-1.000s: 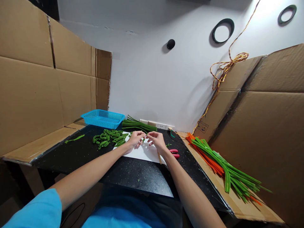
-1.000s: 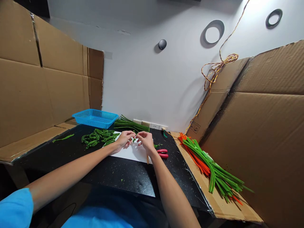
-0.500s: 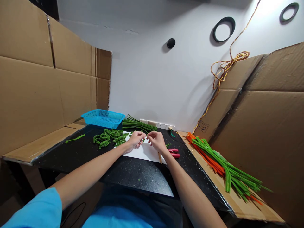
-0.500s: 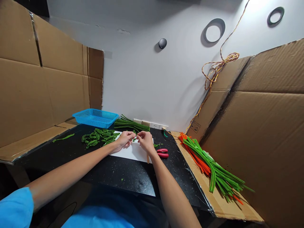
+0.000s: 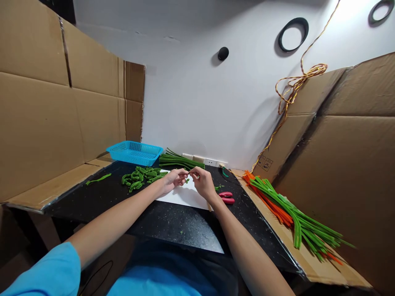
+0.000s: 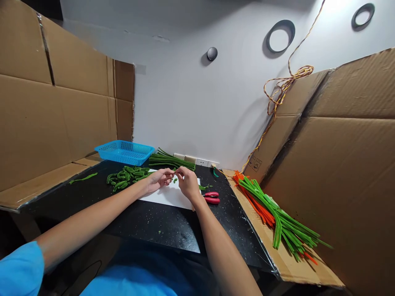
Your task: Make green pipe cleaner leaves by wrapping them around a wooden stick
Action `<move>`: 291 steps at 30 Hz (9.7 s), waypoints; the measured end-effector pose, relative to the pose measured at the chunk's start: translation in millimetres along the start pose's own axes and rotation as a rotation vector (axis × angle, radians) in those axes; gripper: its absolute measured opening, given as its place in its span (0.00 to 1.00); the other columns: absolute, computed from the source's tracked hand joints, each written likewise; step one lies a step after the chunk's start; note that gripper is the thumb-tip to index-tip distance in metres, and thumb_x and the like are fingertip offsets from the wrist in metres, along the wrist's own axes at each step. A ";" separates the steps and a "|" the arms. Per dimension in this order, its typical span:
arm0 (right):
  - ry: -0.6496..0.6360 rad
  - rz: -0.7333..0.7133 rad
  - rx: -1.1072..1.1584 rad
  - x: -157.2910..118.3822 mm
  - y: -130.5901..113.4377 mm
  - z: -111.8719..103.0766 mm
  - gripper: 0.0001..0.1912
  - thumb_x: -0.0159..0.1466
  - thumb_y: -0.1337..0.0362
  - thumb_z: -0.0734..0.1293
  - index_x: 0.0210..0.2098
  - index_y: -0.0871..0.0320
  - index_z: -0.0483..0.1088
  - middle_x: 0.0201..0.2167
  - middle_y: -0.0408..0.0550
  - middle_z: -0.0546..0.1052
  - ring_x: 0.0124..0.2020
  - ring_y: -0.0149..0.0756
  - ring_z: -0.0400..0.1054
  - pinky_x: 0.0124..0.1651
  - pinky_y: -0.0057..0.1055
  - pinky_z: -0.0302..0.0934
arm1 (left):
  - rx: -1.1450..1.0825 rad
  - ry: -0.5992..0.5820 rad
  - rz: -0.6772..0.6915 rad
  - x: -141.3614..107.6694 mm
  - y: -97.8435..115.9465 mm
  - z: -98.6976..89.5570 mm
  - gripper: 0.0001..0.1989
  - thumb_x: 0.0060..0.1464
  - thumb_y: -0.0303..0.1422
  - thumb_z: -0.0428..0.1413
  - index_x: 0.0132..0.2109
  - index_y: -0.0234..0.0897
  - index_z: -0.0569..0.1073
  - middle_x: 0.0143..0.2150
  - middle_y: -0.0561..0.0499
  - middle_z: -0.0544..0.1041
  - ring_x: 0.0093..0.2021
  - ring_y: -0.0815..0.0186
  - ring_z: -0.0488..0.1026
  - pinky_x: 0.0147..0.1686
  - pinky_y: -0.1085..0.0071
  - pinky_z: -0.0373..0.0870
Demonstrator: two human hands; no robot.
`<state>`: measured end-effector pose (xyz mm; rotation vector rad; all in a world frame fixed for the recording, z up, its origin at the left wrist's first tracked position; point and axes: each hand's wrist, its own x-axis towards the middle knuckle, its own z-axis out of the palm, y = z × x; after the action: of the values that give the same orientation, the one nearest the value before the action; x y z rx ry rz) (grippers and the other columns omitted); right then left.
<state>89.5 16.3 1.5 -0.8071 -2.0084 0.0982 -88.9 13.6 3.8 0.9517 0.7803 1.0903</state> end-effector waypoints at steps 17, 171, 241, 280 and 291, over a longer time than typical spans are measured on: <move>-0.041 0.206 0.245 3.0 -3.4 -4.3 0.08 0.65 0.59 0.67 0.33 0.56 0.74 0.32 0.48 0.79 0.23 0.33 0.68 0.28 0.29 0.61 | 0.098 -0.105 0.052 -1.2 -1.5 3.5 0.09 0.50 0.33 0.62 0.34 0.34 0.71 0.29 0.55 0.69 0.20 0.76 0.63 0.17 0.77 0.53; -0.086 0.308 0.397 3.1 2.9 -1.9 0.18 0.63 0.48 0.69 0.31 0.59 0.73 0.25 0.46 0.76 0.18 0.30 0.66 0.20 0.26 0.61 | 0.410 0.030 0.337 11.1 -1.6 0.1 0.09 0.60 0.34 0.60 0.35 0.33 0.72 0.30 0.54 0.73 0.17 0.76 0.66 0.13 0.79 0.55; -0.363 0.574 0.712 3.5 7.4 -26.4 0.20 0.52 0.50 0.78 0.30 0.62 0.77 0.25 0.46 0.75 0.20 0.30 0.66 0.22 0.29 0.65 | 0.972 -0.106 0.500 2.5 -5.6 4.8 0.16 0.65 0.41 0.50 0.33 0.36 0.71 0.26 0.55 0.70 0.21 0.70 0.66 0.24 0.74 0.59; -0.151 0.170 0.146 -2.3 -3.2 -4.3 0.14 0.66 0.63 0.65 0.24 0.57 0.73 0.21 0.46 0.72 0.22 0.33 0.65 0.29 0.29 0.60 | 0.776 -0.140 0.295 -7.0 15.6 -10.4 0.13 0.58 0.41 0.60 0.36 0.35 0.74 0.26 0.54 0.68 0.22 0.70 0.63 0.24 0.74 0.58; -0.226 0.782 1.050 3.5 -0.3 -13.1 0.08 0.48 0.66 0.75 0.27 0.64 0.77 0.24 0.46 0.73 0.23 0.27 0.61 0.26 0.27 0.59 | 1.087 -0.128 0.669 -6.3 2.3 -4.5 0.16 0.68 0.40 0.48 0.36 0.37 0.73 0.25 0.54 0.70 0.28 0.67 0.65 0.31 0.74 0.58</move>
<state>98.5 14.9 11.5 -0.8083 -1.3856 1.5850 -95.5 9.1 4.5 2.2998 0.9839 1.1186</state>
